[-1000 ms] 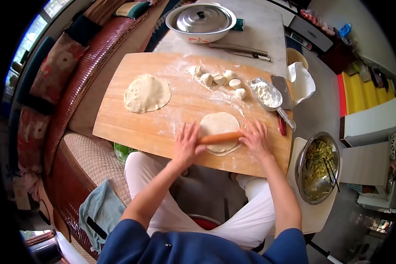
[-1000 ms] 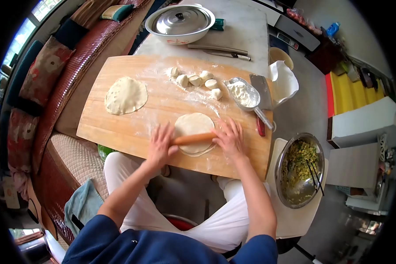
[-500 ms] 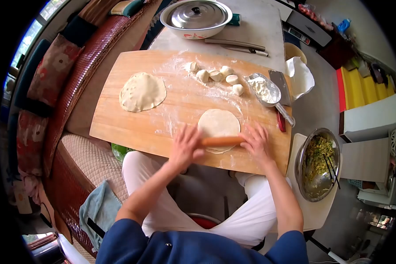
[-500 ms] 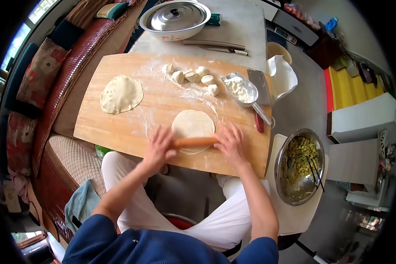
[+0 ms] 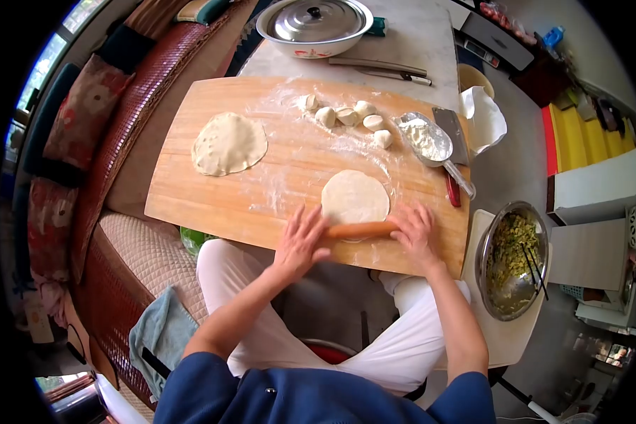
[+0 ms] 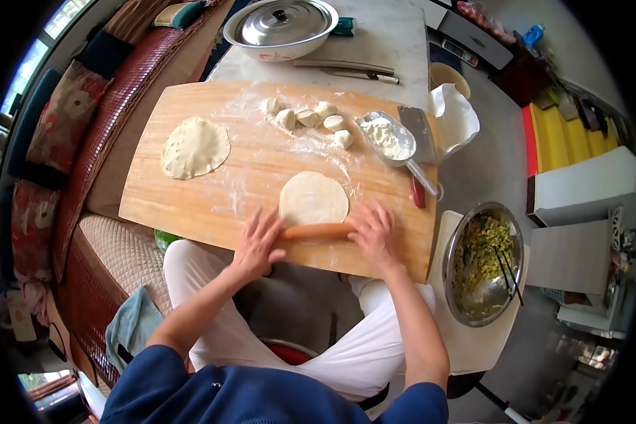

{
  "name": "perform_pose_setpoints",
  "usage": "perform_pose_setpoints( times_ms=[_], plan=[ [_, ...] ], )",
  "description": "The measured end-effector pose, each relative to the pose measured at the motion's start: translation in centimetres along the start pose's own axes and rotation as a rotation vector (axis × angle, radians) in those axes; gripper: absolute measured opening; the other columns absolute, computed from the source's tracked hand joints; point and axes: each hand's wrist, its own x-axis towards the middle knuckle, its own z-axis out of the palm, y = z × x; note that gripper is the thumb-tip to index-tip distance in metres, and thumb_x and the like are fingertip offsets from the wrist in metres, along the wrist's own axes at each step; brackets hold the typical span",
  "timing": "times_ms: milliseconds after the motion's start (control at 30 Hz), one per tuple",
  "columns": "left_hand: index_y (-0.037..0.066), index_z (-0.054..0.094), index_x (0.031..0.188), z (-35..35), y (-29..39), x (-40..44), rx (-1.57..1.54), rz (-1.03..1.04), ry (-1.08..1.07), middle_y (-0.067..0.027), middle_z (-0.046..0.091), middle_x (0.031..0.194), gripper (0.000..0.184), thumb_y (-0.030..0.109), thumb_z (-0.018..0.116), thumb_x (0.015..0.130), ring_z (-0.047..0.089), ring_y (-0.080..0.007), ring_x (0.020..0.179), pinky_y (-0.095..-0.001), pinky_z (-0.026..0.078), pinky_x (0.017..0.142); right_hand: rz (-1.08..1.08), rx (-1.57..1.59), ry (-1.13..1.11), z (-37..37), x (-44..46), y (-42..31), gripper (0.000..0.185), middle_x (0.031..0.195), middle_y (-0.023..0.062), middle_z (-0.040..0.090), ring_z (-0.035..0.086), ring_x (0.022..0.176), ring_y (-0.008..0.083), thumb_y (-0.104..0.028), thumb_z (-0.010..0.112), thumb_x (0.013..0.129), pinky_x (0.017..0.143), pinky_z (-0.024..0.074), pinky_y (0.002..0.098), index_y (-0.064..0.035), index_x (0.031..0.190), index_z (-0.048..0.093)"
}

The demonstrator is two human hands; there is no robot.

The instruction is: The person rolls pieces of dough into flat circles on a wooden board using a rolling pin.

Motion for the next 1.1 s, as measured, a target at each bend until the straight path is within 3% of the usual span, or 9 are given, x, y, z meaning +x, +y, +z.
perform_pose_setpoints(
  times_ms=[167, 267, 433, 567, 767, 867, 967, 1067, 1100],
  plan=[
    [0.009, 0.04, 0.148, -0.1, -4.2, 11.0, 0.063, -0.211, 0.247, -0.0146, 0.029, 0.16, 0.07, 0.042, 0.064, 0.091, 0.025, -0.0418, 0.146, -0.0487, 0.029, 0.117, 0.072, -0.036, 0.087, 3.2, 6.6, 4.2, 0.034, 0.142, 0.0035, 0.055, 0.041, 0.137, 0.0343, -0.025, 0.075, 0.083, 0.113, 0.0319, 0.0507, -0.0261, 0.117, 0.072],
    [0.006, 0.041, 0.148, 0.2, -3.7, 12.9, 0.047, -0.247, 0.256, -0.0144, 0.029, 0.16, 0.068, 0.044, 0.06, 0.094, 0.024, -0.04, 0.147, -0.046, 0.027, 0.118, 0.138, -0.006, 0.087, 3.6, 6.1, 6.1, 0.033, 0.142, 0.004, 0.054, 0.041, 0.137, 0.0347, -0.025, 0.073, 0.085, 0.114, 0.0323, 0.0493, -0.0236, 0.118, 0.071],
    [0.016, 0.042, 0.15, 0.4, 1.6, 2.6, -0.002, 0.055, -0.05, -0.0113, 0.033, 0.159, 0.075, 0.045, 0.068, 0.086, 0.023, -0.0412, 0.148, -0.0534, 0.026, 0.118, 0.052, 0.068, 0.012, 1.1, -1.9, 4.5, 0.035, 0.141, 0.0038, 0.055, 0.04, 0.139, 0.0349, -0.023, 0.073, 0.085, 0.114, 0.0319, 0.0511, -0.0197, 0.12, 0.07],
    [0.015, 0.039, 0.151, 1.1, -0.7, 2.7, 0.085, -0.041, 0.027, -0.0109, 0.03, 0.16, 0.072, 0.043, 0.065, 0.089, 0.022, -0.0402, 0.148, -0.053, 0.026, 0.118, 0.017, -0.018, -0.028, -1.3, 1.1, 0.5, 0.034, 0.142, 0.0022, 0.055, 0.04, 0.139, 0.0347, -0.024, 0.072, 0.086, 0.113, 0.0303, 0.0556, -0.0234, 0.12, 0.071],
    [0.009, 0.043, 0.148, 0.0, -2.8, 11.6, 0.03, -0.231, 0.206, -0.0138, 0.031, 0.16, 0.072, 0.046, 0.065, 0.089, 0.023, -0.0381, 0.148, -0.047, 0.028, 0.119, 0.112, -0.01, 0.066, 1.9, 5.3, 5.0, 0.035, 0.141, 0.0023, 0.055, 0.041, 0.138, 0.0352, -0.02, 0.073, 0.084, 0.115, 0.0316, 0.0497, -0.0227, 0.119, 0.07],
    [0.014, 0.042, 0.15, 1.2, 0.1, 6.7, 0.044, -0.066, 0.07, -0.0126, 0.03, 0.16, 0.073, 0.046, 0.066, 0.089, 0.023, -0.0364, 0.149, -0.0494, 0.026, 0.119, 0.077, 0.049, 0.088, 2.7, 0.6, 6.9, 0.04, 0.142, 0.0032, 0.055, 0.042, 0.137, 0.0338, -0.014, 0.076, 0.079, 0.116, 0.0314, 0.0462, -0.0207, 0.118, 0.07],
    [0.022, 0.038, 0.153, 0.4, 2.7, 1.1, 0.033, 0.089, -0.114, -0.0105, 0.031, 0.16, 0.074, 0.043, 0.068, 0.088, 0.023, -0.0379, 0.149, -0.0538, 0.023, 0.12, 0.046, -0.042, -0.021, -1.3, -1.9, 2.0, 0.044, 0.136, 0.0039, 0.058, 0.048, 0.13, 0.0282, -0.011, 0.077, 0.074, 0.112, 0.0346, 0.0464, -0.0182, 0.116, 0.068],
    [0.02, 0.037, 0.153, 0.8, 0.9, 3.5, 0.026, -0.056, 0.019, -0.0114, 0.032, 0.159, 0.07, 0.035, 0.066, 0.091, 0.023, -0.0383, 0.148, -0.0534, 0.024, 0.119, 0.039, -0.017, -0.084, -2.9, -0.7, -0.8, 0.037, 0.119, 0.0067, 0.064, 0.057, 0.113, 0.0278, -0.017, 0.075, 0.079, 0.099, 0.0419, 0.0457, -0.0132, 0.115, 0.067],
    [0.013, 0.036, 0.152, 0.5, 0.5, 5.3, -0.057, -0.16, 0.133, -0.0144, 0.031, 0.159, 0.067, 0.029, 0.063, 0.093, 0.024, -0.0387, 0.148, -0.0521, 0.025, 0.119, 0.062, 0.011, -0.052, -2.0, -0.3, -0.1, 0.036, 0.116, 0.0079, 0.065, 0.058, 0.11, 0.0289, -0.02, 0.074, 0.081, 0.096, 0.0431, 0.045, -0.0112, 0.115, 0.067]
  ],
)
